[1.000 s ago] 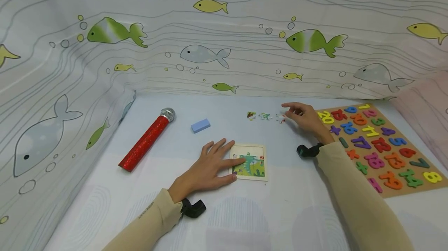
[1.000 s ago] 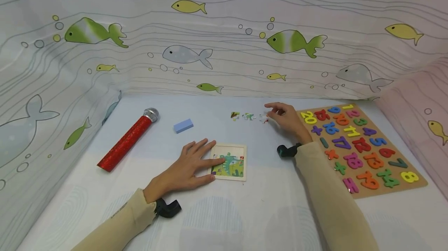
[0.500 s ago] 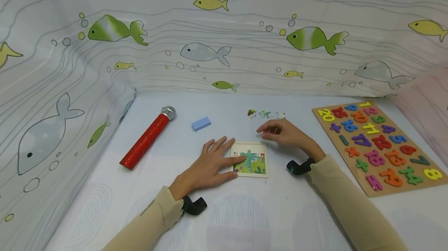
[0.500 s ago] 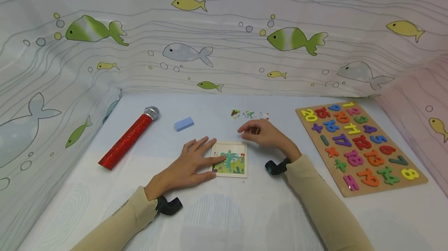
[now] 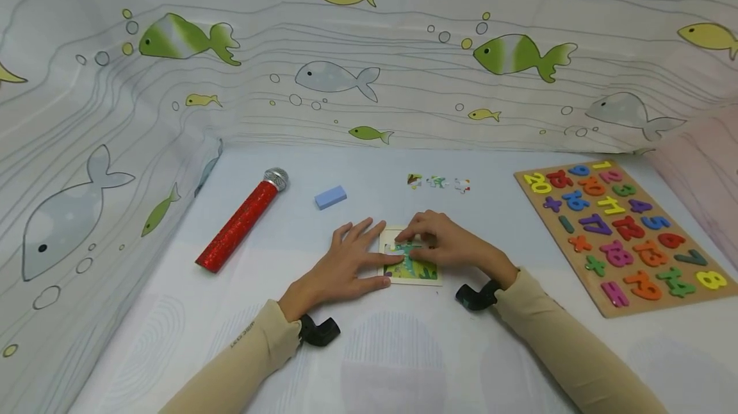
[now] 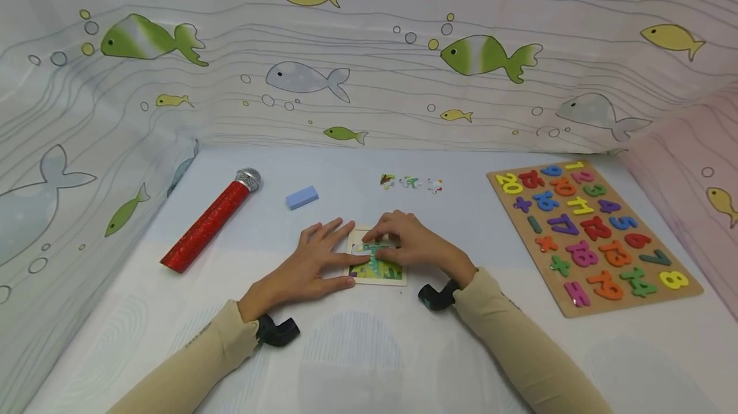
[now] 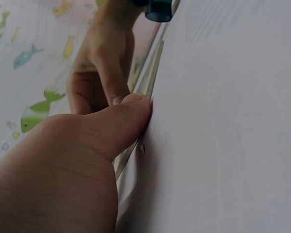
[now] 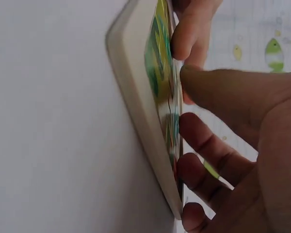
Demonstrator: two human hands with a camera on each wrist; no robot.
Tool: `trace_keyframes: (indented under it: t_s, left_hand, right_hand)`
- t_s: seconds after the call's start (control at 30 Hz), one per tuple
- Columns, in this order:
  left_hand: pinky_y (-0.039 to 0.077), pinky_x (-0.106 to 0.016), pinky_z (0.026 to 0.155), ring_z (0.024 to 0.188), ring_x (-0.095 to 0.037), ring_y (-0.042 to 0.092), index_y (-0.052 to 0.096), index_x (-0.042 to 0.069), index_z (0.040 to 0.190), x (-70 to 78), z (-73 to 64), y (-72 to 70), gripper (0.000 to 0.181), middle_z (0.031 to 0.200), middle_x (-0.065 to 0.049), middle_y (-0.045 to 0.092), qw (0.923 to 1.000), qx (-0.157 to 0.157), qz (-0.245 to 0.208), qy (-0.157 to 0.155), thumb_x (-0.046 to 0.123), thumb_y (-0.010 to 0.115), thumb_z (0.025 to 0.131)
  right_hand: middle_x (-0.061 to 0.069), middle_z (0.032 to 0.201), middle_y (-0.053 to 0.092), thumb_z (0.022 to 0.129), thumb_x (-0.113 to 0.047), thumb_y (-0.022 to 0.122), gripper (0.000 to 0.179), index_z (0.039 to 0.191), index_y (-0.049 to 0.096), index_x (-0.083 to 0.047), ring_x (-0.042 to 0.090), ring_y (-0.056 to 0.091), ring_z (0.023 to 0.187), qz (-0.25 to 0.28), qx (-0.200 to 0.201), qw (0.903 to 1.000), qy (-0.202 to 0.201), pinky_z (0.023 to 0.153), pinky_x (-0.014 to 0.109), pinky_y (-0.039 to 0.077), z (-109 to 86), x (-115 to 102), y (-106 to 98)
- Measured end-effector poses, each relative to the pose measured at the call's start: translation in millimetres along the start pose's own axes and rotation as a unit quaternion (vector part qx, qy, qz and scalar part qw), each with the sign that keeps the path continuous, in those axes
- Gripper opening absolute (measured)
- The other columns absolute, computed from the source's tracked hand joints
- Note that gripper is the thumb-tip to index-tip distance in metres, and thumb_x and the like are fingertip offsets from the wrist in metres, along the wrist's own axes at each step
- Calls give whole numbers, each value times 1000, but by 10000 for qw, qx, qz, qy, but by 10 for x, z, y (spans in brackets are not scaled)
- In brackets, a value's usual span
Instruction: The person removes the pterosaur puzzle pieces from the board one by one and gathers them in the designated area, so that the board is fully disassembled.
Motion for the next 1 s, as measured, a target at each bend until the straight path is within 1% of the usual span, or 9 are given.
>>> trace_keyframes:
  t_s: [0.13, 0.3, 0.4, 0.5, 0.6, 0.7, 0.8, 0.87, 1.0]
  left_hand:
    - [11, -67, 119, 158, -38, 16, 62, 42, 139, -13, -1, -4, 42, 168, -15, 27, 9999, 9, -88, 53, 53, 58, 99]
    - [11, -68, 119, 158, -38, 18, 61, 41, 140, -24, 2, -11, 43, 167, -17, 28, 9999, 41, -31, 114, 52, 60, 98]
    - [12, -67, 119, 158, -36, 19, 61, 39, 140, -34, 12, -11, 46, 167, -15, 30, 9999, 78, -50, 45, 53, 61, 97]
    - [11, -64, 121, 158, -33, 20, 62, 34, 136, -45, 30, -15, 46, 167, -10, 33, 9995, 156, -240, -143, 56, 62, 95]
    - [12, -60, 122, 159, -30, 19, 61, 30, 129, -52, 41, -22, 46, 167, -4, 34, 9976, 254, -482, -427, 57, 63, 93]
    - [15, -59, 122, 159, -31, 17, 59, 25, 135, -54, 42, -27, 54, 167, 0, 35, 9958, 311, -523, -691, 59, 62, 93]
    - [16, -58, 123, 160, -32, 14, 52, 23, 149, -47, 39, -24, 68, 167, 3, 33, 9954, 289, -286, -863, 61, 60, 93]
    - [14, -58, 124, 160, -32, 11, 44, 24, 156, -43, 36, -12, 76, 168, 4, 30, 9951, 235, -33, -965, 65, 56, 93]
    - [11, -61, 125, 160, -35, 8, 36, 30, 159, -37, 31, 17, 80, 169, 3, 27, 9922, 182, 521, -1116, 71, 50, 92]
  right_hand:
    - [0, 106, 67, 92, -14, 74, 28, 119, 76, -19, 14, 46, 83, -195, 0, 9998, -22, 75, 32, 30, 19, -27, 28]
    - [0, 102, 65, 93, -16, 73, 28, 121, 76, -19, 14, 42, 82, -348, 48, 9993, -119, 73, 34, 26, 29, -41, 39]
    - [0, 102, 64, 93, -16, 73, 28, 121, 76, -19, 14, 42, 83, -360, 61, 9993, -128, 74, 34, 26, 26, -52, 34]
    - [1, 103, 64, 93, -15, 73, 28, 121, 76, -19, 15, 42, 83, -320, 78, 9994, -96, 74, 35, 25, 21, -55, 28]
    - [1, 103, 64, 93, -15, 73, 28, 120, 76, -19, 16, 43, 84, -293, 78, 9995, -46, 74, 35, 25, 20, -60, 28]
    - [1, 102, 64, 93, -16, 74, 27, 119, 76, -19, 16, 43, 84, -291, 77, 9995, -18, 74, 35, 25, 18, -58, 34]
    - [1, 101, 63, 93, -16, 74, 27, 119, 76, -19, 17, 43, 83, -277, 89, 9996, -13, 74, 36, 25, 12, -55, 40]
    - [0, 101, 63, 92, -16, 74, 27, 120, 76, -18, 17, 43, 84, -267, 68, 9996, 12, 74, 35, 25, 9, -59, 43]
    - [0, 103, 64, 93, -19, 75, 29, 121, 76, -18, 16, 42, 83, -282, -2, 9996, 22, 74, 35, 25, 1, -54, 46]
Point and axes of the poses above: each hand's wrist, its own z-axis towards the middle knuckle, its own y-axis out of the palm, x = y × z, the point moved 3 cm from there along z, towards the middle knuckle
